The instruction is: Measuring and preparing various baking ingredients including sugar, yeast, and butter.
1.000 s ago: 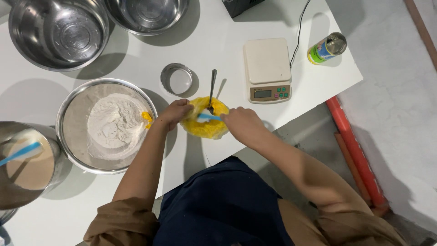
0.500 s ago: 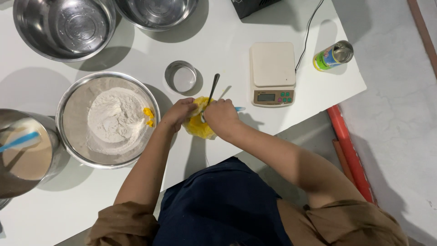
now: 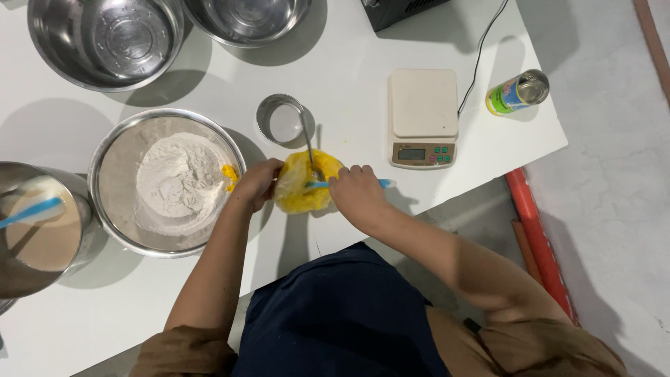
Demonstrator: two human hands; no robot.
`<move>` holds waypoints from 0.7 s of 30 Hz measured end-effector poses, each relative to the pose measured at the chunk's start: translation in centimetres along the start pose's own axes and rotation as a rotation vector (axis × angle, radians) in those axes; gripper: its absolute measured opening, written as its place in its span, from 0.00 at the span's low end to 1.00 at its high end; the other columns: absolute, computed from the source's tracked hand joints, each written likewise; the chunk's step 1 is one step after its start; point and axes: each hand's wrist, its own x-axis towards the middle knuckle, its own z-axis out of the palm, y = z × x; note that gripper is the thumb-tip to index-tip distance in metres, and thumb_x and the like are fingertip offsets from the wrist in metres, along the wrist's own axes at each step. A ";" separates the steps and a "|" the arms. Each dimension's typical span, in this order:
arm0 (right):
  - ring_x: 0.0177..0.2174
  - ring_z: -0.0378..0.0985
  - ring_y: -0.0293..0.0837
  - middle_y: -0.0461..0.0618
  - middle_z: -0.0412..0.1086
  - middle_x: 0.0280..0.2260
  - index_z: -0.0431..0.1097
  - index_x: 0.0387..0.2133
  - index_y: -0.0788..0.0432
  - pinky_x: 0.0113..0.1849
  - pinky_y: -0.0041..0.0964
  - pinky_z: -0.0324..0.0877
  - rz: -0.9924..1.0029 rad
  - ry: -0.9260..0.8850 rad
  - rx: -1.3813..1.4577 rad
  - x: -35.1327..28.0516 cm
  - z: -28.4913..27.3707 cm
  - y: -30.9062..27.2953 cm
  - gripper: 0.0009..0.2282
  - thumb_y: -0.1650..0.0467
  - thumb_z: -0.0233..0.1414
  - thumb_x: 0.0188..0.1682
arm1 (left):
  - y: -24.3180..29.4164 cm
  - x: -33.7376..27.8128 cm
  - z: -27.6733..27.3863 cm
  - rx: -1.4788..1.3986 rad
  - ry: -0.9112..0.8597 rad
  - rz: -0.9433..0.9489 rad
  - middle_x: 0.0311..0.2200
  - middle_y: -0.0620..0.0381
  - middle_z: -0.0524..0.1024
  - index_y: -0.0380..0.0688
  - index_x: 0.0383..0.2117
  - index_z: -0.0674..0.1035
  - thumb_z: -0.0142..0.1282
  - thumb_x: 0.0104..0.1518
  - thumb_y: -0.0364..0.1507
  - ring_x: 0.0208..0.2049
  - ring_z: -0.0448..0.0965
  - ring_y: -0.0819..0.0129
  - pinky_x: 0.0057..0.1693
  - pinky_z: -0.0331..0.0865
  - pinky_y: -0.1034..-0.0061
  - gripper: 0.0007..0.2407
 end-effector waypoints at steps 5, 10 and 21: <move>0.33 0.77 0.52 0.52 0.72 0.29 0.76 0.34 0.57 0.33 0.46 0.70 0.007 0.004 0.023 0.0 -0.2 0.5 0.07 0.73 0.54 0.43 | -3.7 4.4 -0.9 0.215 -0.059 0.048 0.32 0.53 0.80 0.39 0.46 0.81 0.50 0.60 0.27 0.28 0.78 0.67 0.35 0.74 0.72 0.12; 0.33 0.77 0.51 0.52 0.72 0.30 0.75 0.36 0.58 0.32 0.46 0.70 -0.037 -0.024 0.048 0.5 0.9 0.7 0.08 0.73 0.54 0.43 | -7.9 8.8 -0.7 0.317 0.005 0.161 0.38 0.48 0.84 0.38 0.48 0.81 0.52 0.53 0.21 0.32 0.85 0.61 0.38 0.79 0.66 0.15; 0.30 0.75 0.49 0.49 0.70 0.27 0.75 0.39 0.56 0.30 0.44 0.67 -0.156 0.002 -0.018 -0.4 0.3 0.3 0.10 0.72 0.54 0.43 | -9.5 10.0 0.6 0.926 0.311 0.556 0.37 0.42 0.81 0.43 0.36 0.85 0.58 0.53 0.28 0.40 0.81 0.46 0.48 0.73 0.60 0.08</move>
